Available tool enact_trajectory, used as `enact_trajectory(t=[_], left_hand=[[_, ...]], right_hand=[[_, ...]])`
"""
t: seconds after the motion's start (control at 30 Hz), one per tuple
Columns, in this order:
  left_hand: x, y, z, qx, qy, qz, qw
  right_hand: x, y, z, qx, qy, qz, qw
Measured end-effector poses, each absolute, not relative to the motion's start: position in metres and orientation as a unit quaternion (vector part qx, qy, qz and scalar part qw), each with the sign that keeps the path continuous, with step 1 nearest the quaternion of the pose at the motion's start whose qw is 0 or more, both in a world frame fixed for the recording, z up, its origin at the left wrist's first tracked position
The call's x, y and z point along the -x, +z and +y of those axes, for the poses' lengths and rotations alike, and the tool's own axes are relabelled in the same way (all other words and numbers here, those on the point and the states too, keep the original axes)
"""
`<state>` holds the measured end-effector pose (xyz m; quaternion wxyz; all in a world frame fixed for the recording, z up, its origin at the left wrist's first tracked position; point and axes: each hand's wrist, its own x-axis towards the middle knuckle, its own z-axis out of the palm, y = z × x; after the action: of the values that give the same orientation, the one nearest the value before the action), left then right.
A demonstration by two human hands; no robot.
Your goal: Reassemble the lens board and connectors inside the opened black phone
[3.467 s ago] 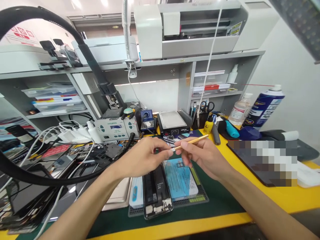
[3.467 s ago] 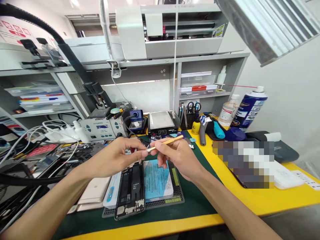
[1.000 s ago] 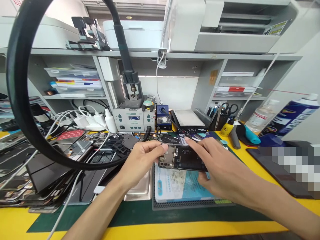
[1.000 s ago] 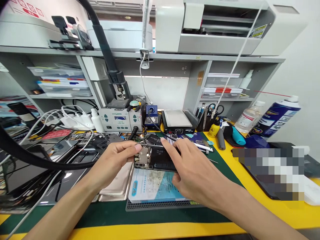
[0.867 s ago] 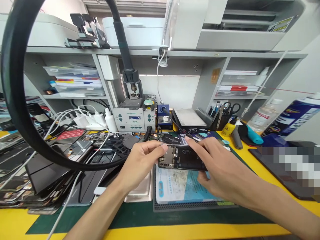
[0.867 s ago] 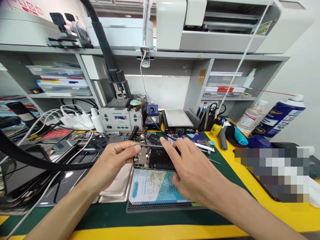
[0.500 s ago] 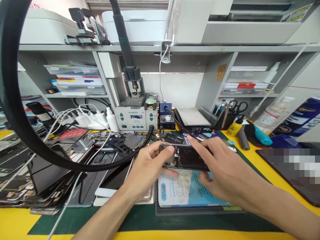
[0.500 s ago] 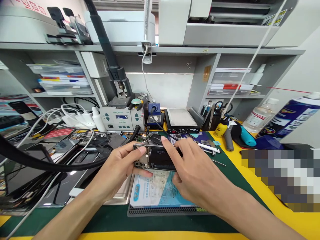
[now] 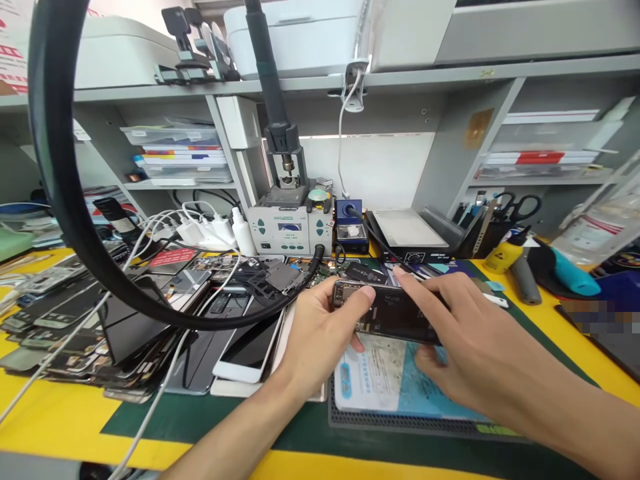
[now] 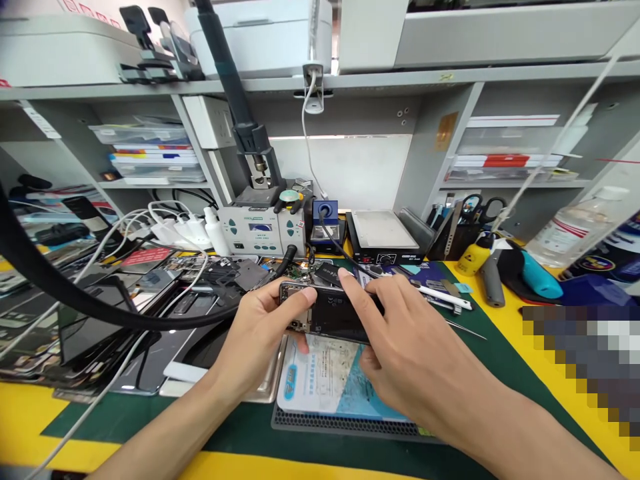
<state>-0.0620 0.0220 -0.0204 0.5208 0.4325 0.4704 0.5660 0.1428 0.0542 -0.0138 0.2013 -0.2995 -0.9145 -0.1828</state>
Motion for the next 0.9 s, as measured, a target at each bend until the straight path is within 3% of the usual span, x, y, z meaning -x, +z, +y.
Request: enact_trajectory(t=[0.9], left_hand=[[0.058,-0.018,0.020,-0.419,0.582,0.484,0.501]], right_hand=[[-0.138,-0.026,0.062,0.277,-0.202,-0.912,0.224]])
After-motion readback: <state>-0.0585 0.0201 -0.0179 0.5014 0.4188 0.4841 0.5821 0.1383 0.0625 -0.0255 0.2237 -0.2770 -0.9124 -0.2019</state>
